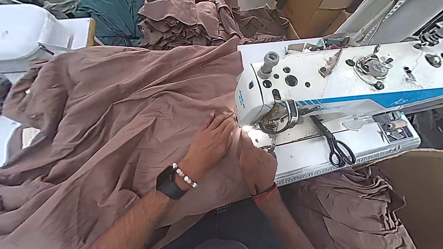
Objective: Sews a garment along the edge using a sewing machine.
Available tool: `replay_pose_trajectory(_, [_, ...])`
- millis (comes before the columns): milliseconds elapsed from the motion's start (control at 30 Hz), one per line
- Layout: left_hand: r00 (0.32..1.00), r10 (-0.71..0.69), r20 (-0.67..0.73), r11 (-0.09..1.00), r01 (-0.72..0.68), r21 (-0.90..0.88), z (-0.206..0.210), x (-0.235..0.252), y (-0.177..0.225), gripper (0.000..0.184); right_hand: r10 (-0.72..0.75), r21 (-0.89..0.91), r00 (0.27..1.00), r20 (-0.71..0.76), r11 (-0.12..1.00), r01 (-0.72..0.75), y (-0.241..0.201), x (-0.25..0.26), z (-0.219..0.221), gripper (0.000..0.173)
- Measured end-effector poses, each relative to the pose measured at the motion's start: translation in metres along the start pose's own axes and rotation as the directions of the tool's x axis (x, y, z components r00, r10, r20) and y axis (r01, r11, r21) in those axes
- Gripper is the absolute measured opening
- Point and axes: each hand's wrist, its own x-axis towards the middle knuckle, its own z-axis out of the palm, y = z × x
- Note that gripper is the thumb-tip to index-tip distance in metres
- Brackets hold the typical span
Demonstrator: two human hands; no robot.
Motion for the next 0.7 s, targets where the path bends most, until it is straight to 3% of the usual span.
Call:
replay_pose_trajectory(67, [0.989,-0.140,-0.042,0.982,0.134,-0.130,-0.001,-0.003,0.022,0.032,-0.040,0.020,0.985,-0.166,0.999,0.044,0.000,-0.010,0.011,0.034])
replay_pose_trajectory(133, [0.967,-0.221,-0.128,0.946,0.181,-0.268,0.005,-0.006,0.035,0.029,-0.063,0.057,0.977,-0.204,0.996,0.076,0.003,-0.019,0.015,0.032])
replay_pose_trajectory(233, [0.988,-0.109,-0.110,0.972,0.083,-0.221,0.016,-0.019,0.029,0.034,-0.097,0.243,0.989,-0.113,0.962,0.122,0.022,-0.026,0.000,0.032])
replay_pose_trajectory(300, [0.995,0.003,-0.101,0.977,-0.024,-0.211,0.014,-0.021,0.014,0.034,-0.057,0.344,0.990,-0.133,0.933,0.100,0.042,-0.022,-0.017,0.025])
replay_pose_trajectory(367, [0.992,0.077,-0.103,0.970,-0.098,-0.222,0.010,-0.016,0.003,0.034,-0.005,0.313,0.987,-0.162,0.948,0.056,0.066,-0.007,-0.026,0.026])
replay_pose_trajectory(467, [0.988,0.121,-0.092,0.963,-0.139,-0.232,0.009,-0.015,-0.005,0.036,0.008,0.284,0.999,-0.042,0.959,0.005,0.091,0.009,-0.019,0.030])
replay_pose_trajectory(567, [0.987,0.140,-0.073,0.958,-0.154,-0.243,0.008,-0.014,-0.010,0.037,-0.064,0.319,0.997,-0.038,0.945,0.072,0.075,0.013,-0.003,0.026])
replay_pose_trajectory(700, [0.983,0.170,-0.067,0.956,-0.181,-0.230,0.009,-0.012,-0.014,0.038,-0.082,0.281,0.972,-0.219,0.949,0.144,0.038,0.010,0.016,0.023])
